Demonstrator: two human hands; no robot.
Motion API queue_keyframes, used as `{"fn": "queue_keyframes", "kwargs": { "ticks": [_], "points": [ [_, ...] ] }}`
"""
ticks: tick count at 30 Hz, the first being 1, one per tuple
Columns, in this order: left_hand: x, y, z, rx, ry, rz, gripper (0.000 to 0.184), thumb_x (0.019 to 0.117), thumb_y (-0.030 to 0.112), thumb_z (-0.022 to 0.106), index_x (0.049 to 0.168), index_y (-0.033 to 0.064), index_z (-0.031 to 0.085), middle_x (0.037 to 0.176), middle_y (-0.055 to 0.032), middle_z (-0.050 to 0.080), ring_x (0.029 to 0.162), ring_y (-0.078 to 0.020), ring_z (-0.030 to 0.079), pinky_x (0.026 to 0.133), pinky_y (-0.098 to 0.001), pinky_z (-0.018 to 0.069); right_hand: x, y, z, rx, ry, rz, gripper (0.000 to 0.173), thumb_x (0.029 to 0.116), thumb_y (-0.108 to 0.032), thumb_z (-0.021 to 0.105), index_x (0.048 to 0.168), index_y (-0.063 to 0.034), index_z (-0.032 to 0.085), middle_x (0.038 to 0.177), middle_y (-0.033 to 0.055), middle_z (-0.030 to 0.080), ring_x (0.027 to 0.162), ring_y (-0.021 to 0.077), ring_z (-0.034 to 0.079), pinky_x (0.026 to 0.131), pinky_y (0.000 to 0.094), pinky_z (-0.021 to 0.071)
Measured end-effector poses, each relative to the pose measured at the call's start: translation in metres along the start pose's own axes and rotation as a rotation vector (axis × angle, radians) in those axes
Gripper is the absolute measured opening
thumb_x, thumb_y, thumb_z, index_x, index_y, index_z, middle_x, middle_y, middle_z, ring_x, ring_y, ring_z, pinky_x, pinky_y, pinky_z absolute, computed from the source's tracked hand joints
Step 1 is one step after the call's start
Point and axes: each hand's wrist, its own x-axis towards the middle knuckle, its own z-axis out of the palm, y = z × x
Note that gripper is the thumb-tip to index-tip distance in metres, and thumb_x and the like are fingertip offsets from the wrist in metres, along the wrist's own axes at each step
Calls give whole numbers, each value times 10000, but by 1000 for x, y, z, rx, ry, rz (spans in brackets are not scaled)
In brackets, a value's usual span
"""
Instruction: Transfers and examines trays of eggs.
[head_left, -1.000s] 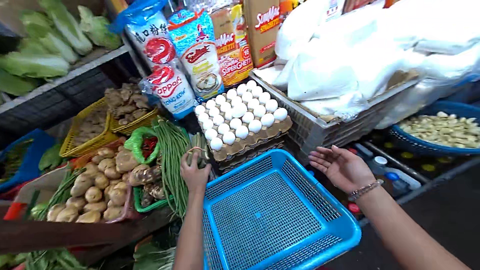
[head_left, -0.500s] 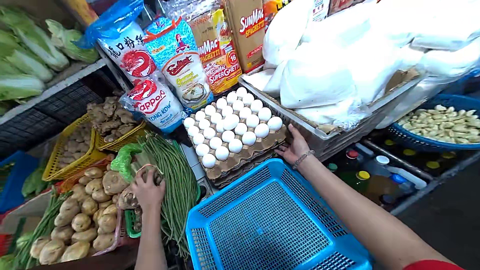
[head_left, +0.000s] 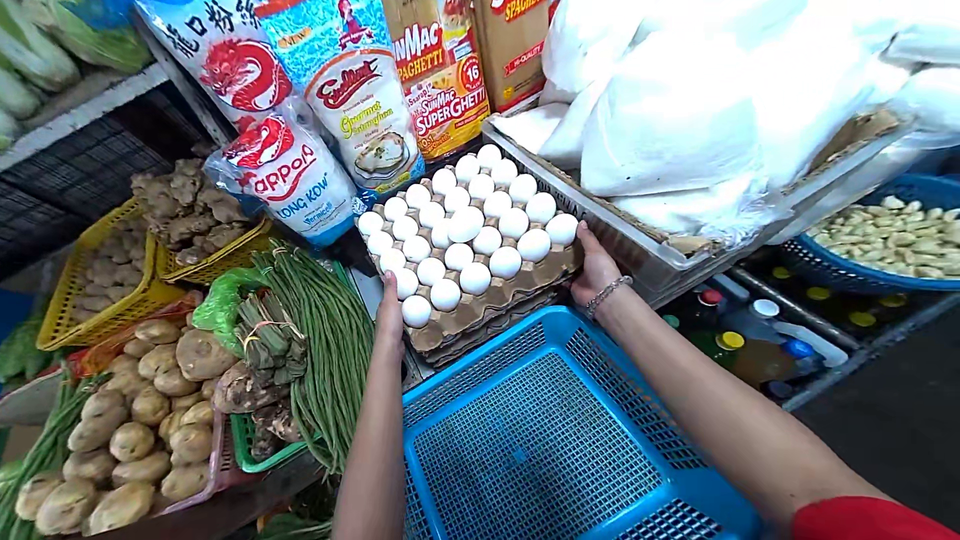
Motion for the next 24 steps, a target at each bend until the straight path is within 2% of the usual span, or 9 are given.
{"fn": "queue_keyframes", "kwargs": {
  "ticks": [2,6,10,13,15,18,21,24],
  "points": [
    [0,3,0,15,-1,-20,799,1030,692,250,1458,64,500,1419,-208,556,1272,-313,561,1031,-530,465,-1,1,-1,-14,-18,-7,581,1075,-517,386,1490,-115,443,1429,108,544,1292,222,542,1051,423,469],
    [-4,12,0,43,11,-70,841,994,746,281,1458,83,508,1444,-205,540,1293,-322,548,1035,-545,459,0,-4,-2,2,-49,22,552,1074,-528,365,1468,-150,438,1384,91,557,1242,218,564,998,430,496],
    [2,22,4,60,54,-80,765,1035,650,355,1404,6,542,1407,-238,550,1281,-333,548,1044,-529,445,-2,-9,1,57,-35,27,535,1080,-514,351,1466,-152,435,1367,92,561,1225,219,572,986,428,500],
    [4,29,7,15,74,-41,672,1026,590,477,1300,-13,587,1258,-213,625,1121,-274,625,951,-457,509,-2,-9,1,83,-36,28,534,1088,-499,337,1477,-143,425,1378,93,555,1234,213,569,997,419,498],
    [8,29,7,-24,60,-26,609,1034,544,500,1280,-5,592,1201,-191,641,1063,-242,639,918,-425,524,-2,-10,1,62,-23,34,529,1086,-494,356,1460,-131,441,1359,102,562,1209,221,578,975,417,505],
    [13,32,6,-99,14,-16,532,1071,500,425,1330,60,570,1171,-138,643,1035,-192,640,886,-374,532,-3,-12,0,1,-38,36,541,1083,-504,361,1465,-127,431,1383,115,536,1214,232,557,974,422,492],
    [18,26,7,-221,27,30,469,1087,491,373,1309,125,565,1099,-70,651,963,-127,654,816,-309,550,1,-13,-3,-30,-47,39,513,1086,-484,351,1438,-127,460,1317,113,568,1142,217,592,917,402,513],
    [20,12,9,-323,70,112,474,1100,488,328,1353,152,547,1158,-42,650,1019,-94,645,860,-291,542,3,-14,-6,-24,-64,62,499,1086,-491,337,1405,-135,478,1262,100,593,1087,208,618,877,396,530]
  ]
}}
